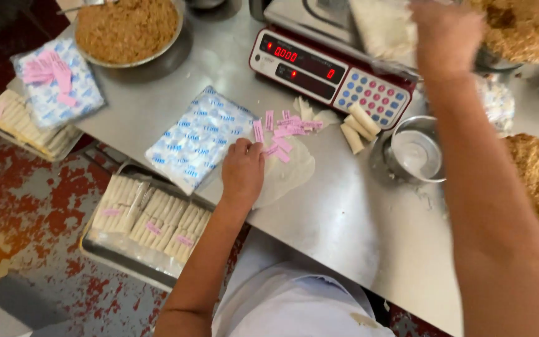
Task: The person wraps individual rolls by hand, placing fillings into wrappers and rolling them tightly on a metal surface.
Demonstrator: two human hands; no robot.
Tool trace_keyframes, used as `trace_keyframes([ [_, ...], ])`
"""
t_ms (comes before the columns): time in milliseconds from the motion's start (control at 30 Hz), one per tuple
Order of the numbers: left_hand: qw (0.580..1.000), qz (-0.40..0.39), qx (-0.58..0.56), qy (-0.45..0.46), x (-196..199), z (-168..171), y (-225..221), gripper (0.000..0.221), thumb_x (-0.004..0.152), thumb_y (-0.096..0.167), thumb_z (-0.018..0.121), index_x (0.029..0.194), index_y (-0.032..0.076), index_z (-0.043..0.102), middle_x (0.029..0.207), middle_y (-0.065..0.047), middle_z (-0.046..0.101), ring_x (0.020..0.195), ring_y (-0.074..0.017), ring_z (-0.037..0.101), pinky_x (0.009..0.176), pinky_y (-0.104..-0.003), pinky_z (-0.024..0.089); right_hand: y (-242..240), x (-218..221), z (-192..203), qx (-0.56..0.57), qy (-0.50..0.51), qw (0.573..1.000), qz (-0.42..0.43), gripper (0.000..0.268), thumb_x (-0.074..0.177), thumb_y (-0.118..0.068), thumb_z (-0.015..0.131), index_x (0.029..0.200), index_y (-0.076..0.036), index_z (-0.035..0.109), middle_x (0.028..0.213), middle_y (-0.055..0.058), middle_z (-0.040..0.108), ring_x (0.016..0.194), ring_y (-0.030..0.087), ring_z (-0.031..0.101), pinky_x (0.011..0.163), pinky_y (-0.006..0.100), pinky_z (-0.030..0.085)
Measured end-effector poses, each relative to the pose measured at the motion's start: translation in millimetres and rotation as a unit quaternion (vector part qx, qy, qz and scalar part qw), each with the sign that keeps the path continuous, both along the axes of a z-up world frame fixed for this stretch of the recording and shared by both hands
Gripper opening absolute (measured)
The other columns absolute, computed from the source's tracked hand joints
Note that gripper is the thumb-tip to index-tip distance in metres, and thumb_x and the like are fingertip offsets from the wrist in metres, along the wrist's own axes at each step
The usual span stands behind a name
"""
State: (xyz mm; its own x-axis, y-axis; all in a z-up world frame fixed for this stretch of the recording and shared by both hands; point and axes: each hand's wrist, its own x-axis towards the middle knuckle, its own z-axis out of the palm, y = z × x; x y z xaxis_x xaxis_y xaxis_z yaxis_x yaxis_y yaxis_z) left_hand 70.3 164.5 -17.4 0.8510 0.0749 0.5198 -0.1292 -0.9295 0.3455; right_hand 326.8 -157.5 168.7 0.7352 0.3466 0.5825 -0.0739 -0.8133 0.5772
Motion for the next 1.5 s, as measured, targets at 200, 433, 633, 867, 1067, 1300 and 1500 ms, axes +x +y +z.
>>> trace_keyframes([
  [200, 0.997, 0.031, 0.066, 0.011, 7, -13, -2, 0.017, 0.094, 0.018, 0.071, 0.107, 0.006, 0.072, 0.1, -0.012, 0.057, 0.084, -0.0301, 0.055, 0.062, -0.042, 0.048, 30, -29, -44, 0.247, 0.115, 0.933, 0.234, 0.048, 0.092, 0.005, 0.075, 0.136, -0.009, 0.064, 0.111, 0.01, 0.064, 0.089, 0.026, 0.058, 0.088, 0.048, 0.049],
  [433, 0.999, 0.007, -0.003, 0.05, -1, 6, -2, 0.008, 0.095, 0.012, 0.067, 0.101, 0.007, 0.07, 0.101, -0.01, 0.06, 0.086, -0.0284, 0.056, 0.067, -0.042, 0.047, 13, -27, -57, 0.238, 0.081, 0.917, 0.311, 0.08, 0.087, 0.0, 0.096, 0.153, -0.003, 0.05, 0.142, 0.025, 0.046, 0.12, 0.046, 0.053, 0.092, 0.061, 0.044],
  [633, 0.992, -0.021, -0.114, 0.048, -15, 24, 1, 0.006, 0.093, 0.005, 0.062, 0.094, 0.011, 0.061, 0.082, -0.005, 0.062, 0.076, -0.0232, 0.057, 0.061, -0.038, 0.044, 26, -17, -63, 0.263, 0.085, 0.904, 0.324, 0.078, 0.087, 0.001, 0.096, 0.149, -0.003, 0.049, 0.139, 0.024, 0.048, 0.114, 0.044, 0.056, 0.088, 0.061, 0.046],
  [867, 0.973, -0.034, -0.219, 0.066, -40, 46, 12, 0.021, 0.101, 0.011, 0.054, 0.116, 0.009, 0.069, 0.102, -0.004, 0.063, 0.089, -0.0203, 0.062, 0.068, -0.035, 0.05, 46, -14, -46, 0.3, 0.146, 0.901, 0.276, 0.06, 0.094, 0.004, 0.079, 0.147, 0.002, 0.052, 0.137, 0.027, 0.048, 0.122, 0.043, 0.049, 0.095, 0.063, 0.039],
  [1067, 0.941, -0.077, -0.324, 0.064, -50, 60, 6, 0.014, 0.099, 0.024, 0.066, 0.092, 0.011, 0.068, 0.085, -0.001, 0.059, 0.073, -0.0136, 0.051, 0.065, -0.029, 0.043, 48, -23, -1, 0.271, 0.212, 0.937, 0.058, 0.036, 0.092, 0.007, 0.073, 0.125, -0.007, 0.076, 0.102, 0.005, 0.077, 0.064, 0.019, 0.062, 0.079, 0.043, 0.058],
  [1300, 0.883, -0.131, -0.434, 0.122, -51, 61, -13, 0.014, 0.097, 0.011, 0.066, 0.109, 0.008, 0.072, 0.099, -0.001, 0.072, 0.087, -0.0125, 0.063, 0.076, -0.026, 0.051, -17, -198, 21, 0.254, 0.08, 0.91, 0.318, 0.028, 0.116, 0.002, 0.06, 0.134, -0.004, 0.08, 0.116, 0.013, 0.079, 0.1, 0.033, 0.074, 0.077, 0.04, 0.049],
  [1500, 0.867, -0.173, -0.448, 0.133, -59, 53, -51, 0.006, 0.095, 0.011, 0.072, 0.1, 0.009, 0.072, 0.09, -0.003, 0.072, 0.077, -0.0109, 0.061, 0.072, -0.026, 0.052, -55, -306, -116, 0.248, 0.093, 0.929, 0.258, 0.027, 0.108, -0.013, 0.058, 0.12, -0.023, 0.079, 0.087, 0.001, 0.065, 0.074, 0.024, 0.065, 0.067, 0.037, 0.05],
])
